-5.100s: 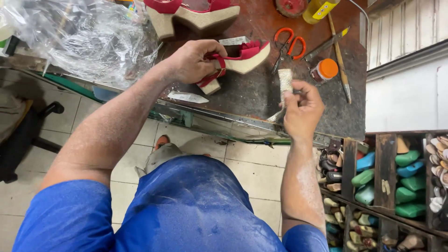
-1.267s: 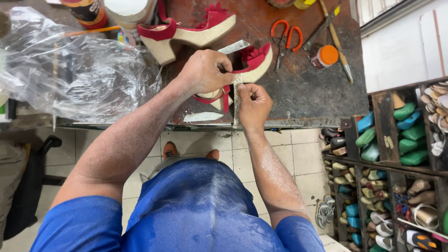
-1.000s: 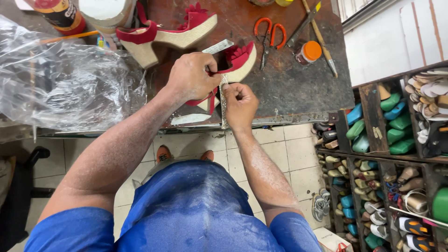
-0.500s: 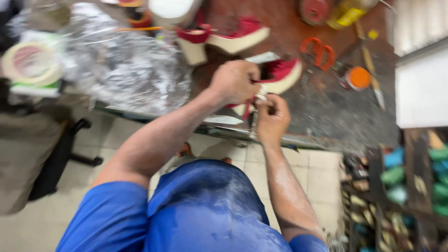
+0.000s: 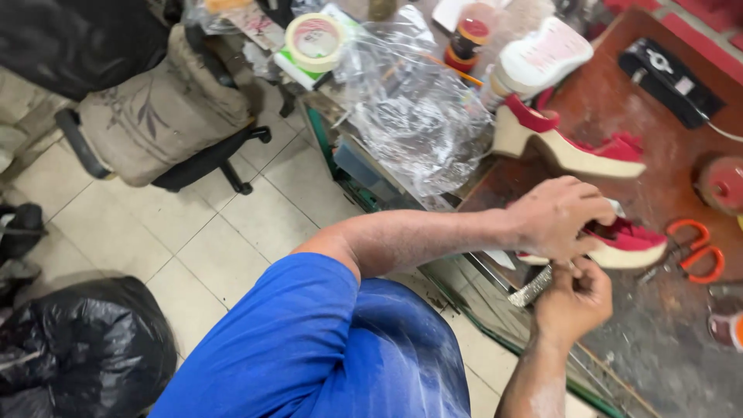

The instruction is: Repairing a red wedge heel shoe by cutting material and marking it with a pencil at a workbench

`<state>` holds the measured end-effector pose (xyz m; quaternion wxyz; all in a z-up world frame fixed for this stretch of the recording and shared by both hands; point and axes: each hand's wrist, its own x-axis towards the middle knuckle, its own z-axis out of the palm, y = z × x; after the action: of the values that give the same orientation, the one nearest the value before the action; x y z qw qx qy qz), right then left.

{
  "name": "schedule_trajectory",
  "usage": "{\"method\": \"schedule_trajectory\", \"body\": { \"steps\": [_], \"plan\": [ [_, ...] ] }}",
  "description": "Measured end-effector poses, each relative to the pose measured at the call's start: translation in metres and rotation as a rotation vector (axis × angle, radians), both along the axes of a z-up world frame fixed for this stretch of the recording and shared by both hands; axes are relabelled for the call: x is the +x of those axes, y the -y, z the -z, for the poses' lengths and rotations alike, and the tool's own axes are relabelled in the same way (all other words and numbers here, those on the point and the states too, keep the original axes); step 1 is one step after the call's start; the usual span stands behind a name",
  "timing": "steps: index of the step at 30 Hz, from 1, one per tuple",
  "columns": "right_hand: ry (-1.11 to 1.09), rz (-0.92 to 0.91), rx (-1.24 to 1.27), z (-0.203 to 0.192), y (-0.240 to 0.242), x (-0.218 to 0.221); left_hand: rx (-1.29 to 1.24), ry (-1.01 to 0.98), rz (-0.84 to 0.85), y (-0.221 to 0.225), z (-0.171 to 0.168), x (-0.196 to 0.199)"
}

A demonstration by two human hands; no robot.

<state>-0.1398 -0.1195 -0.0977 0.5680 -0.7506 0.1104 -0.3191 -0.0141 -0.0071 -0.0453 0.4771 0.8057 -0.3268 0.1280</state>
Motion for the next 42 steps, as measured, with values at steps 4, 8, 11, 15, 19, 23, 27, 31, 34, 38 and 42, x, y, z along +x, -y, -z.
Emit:
{"method": "schedule_trajectory", "body": {
  "steps": [4, 8, 11, 15, 19, 23, 27, 31, 34, 38, 42],
  "plan": [
    [-0.070, 0.077, -0.055, -0.023, -0.014, -0.004, -0.166, 0.164, 0.057, -0.061, -0.041, -0.033],
    [-0.089, 0.096, -0.067, -0.017, -0.008, -0.003, -0.180, 0.276, 0.057, -0.137, -0.037, -0.053],
    [-0.076, 0.112, -0.237, -0.007, 0.000, -0.006, -0.154, 0.272, -0.057, -0.209, -0.008, -0.047],
    [-0.118, 0.116, -0.326, -0.010, -0.004, -0.004, -0.121, 0.217, -0.311, -0.292, 0.037, -0.043],
    [-0.063, 0.122, -0.174, -0.006, -0.006, -0.003, -0.122, 0.047, -0.589, -0.346, 0.055, -0.045],
    [-0.081, 0.166, -0.142, -0.008, -0.010, -0.001, -0.134, -0.049, -0.711, -0.375, 0.039, -0.029],
    [-0.076, 0.187, -0.114, -0.005, -0.011, -0.001, -0.064, 0.100, -0.663, -0.384, 0.038, 0.018],
    [-0.105, 0.280, -0.147, -0.003, -0.017, 0.000, 0.224, -0.012, -0.625, -0.367, 0.029, 0.055],
    [-0.128, 0.324, -0.189, -0.008, -0.025, 0.002, 0.209, 0.148, -0.605, -0.347, 0.027, 0.071],
    [-0.147, 0.334, -0.177, -0.001, -0.018, 0.003, -0.049, 0.335, -0.222, -0.308, 0.005, 0.081],
    [-0.153, 0.347, -0.180, 0.001, -0.017, 0.001, -0.081, 0.109, 0.302, -0.260, 0.015, 0.074]
  ]
}}
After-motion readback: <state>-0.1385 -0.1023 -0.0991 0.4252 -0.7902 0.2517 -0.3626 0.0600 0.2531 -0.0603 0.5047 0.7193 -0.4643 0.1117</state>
